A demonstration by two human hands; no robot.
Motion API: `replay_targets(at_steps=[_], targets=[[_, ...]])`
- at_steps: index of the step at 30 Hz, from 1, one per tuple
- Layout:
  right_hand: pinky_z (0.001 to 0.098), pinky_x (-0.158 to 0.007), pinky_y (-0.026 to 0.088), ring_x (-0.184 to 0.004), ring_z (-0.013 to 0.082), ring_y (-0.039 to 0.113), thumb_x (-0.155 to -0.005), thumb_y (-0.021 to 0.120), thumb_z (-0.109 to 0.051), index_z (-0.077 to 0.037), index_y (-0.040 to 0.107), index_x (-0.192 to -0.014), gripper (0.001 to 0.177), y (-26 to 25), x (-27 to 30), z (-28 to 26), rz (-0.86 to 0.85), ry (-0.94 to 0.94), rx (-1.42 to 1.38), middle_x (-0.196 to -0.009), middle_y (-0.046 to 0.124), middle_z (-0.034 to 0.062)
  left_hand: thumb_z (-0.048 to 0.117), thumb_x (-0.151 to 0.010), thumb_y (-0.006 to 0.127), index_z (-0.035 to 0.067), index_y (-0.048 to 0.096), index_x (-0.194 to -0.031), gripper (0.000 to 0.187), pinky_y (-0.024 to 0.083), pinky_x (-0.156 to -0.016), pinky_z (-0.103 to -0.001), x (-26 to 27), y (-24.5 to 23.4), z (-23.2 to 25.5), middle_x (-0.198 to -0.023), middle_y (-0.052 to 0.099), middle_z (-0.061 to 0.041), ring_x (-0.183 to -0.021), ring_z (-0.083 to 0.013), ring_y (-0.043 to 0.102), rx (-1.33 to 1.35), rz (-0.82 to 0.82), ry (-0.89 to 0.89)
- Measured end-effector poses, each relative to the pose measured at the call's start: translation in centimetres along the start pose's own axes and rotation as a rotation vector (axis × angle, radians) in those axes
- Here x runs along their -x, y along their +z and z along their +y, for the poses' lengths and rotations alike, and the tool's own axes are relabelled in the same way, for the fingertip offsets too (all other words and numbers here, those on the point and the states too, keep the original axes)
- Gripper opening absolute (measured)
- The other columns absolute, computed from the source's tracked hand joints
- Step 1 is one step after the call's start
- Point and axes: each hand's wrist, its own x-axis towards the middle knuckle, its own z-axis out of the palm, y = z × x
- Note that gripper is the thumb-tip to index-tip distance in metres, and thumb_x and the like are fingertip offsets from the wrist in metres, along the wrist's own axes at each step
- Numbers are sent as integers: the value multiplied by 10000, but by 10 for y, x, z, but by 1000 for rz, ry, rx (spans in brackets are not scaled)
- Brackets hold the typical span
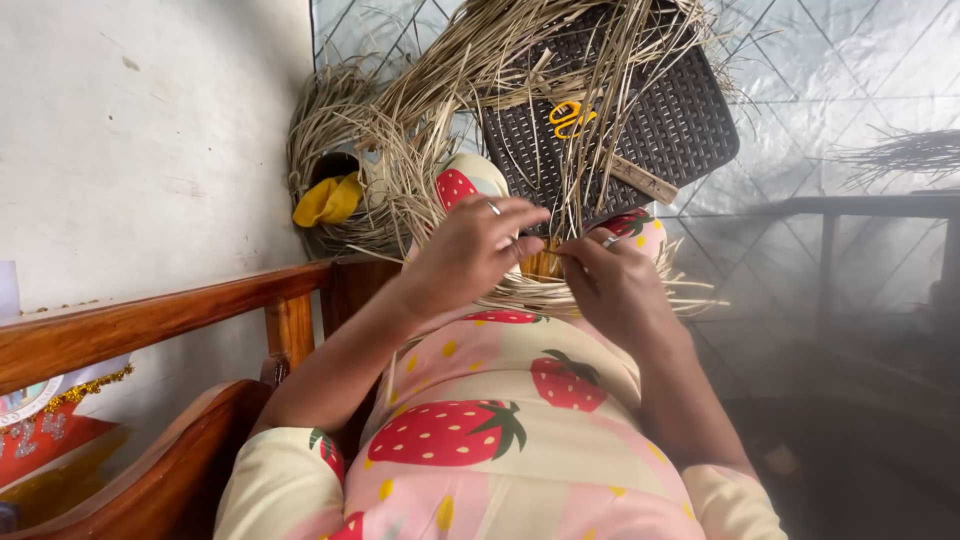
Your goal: Weaving dried plant strips into a structured pattern for a craft project
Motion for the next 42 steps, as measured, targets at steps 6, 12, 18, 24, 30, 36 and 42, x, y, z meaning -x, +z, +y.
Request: replay_targets(at_steps=[6,12,18,24,30,36,42], targets=[[380,-663,607,-716,251,719,-843,807,-167,-208,790,-927,95,8,14,18,81,97,57,-760,693,-2,146,-1007,660,145,781,-1121,166,591,-759,-504,11,26,-9,-903,770,-120,-834,-381,762,-134,-147,-226],[413,-654,578,-684,315,702,-789,805,-130,-224,813,-902,147,7,43,89,214,223,157,-671,653,63,369,-1046,593,369,772,-1156,210,606,-801,-451,27,-7,-113,-878,788,-25,-871,-315,777,-465,-22,-602],[442,-718,533,-750,359,690,-885,790,-109,-126,805,-967,85,-20,57,121,182,490,107,-788,707,161,310,-1077,587,319,795,-1188,236,591,-813,-518,63,-58,-181,-872,787,-59,-857,-366,763,-663,120,-841],[402,-652,527,-704,314,665,-918,787,-105,-130,827,-993,89,-17,47,114,134,634,35,-780,707,135,320,-1108,480,273,766,-1221,311,552,-826,-523,88,-79,-234,-1012,754,-78,-936,-313,735,-827,91,-1102],[443,-769,556,-853,368,725,-865,773,-112,-185,857,-1048,214,10,35,99,59,455,-87,-869,768,145,-180,-867,708,95,722,-1190,424,390,-1038,-467,24,-37,-128,-1198,653,-105,-1178,-294,558,-793,350,-231],[411,-747,569,-794,296,720,-832,787,-146,-193,843,-975,161,35,19,65,16,334,-161,-830,774,60,284,-1084,589,159,735,-1117,195,561,-730,-541,5,58,-51,-877,721,-111,-829,-389,733,-151,-57,-47],[401,-722,593,-790,287,743,-836,802,-165,-203,827,-961,133,40,8,45,-28,105,-78,-874,767,36,277,-1025,670,207,702,-977,90,593,-648,-465,15,59,-47,-752,717,-45,-756,-327,748,-178,-116,-130]])
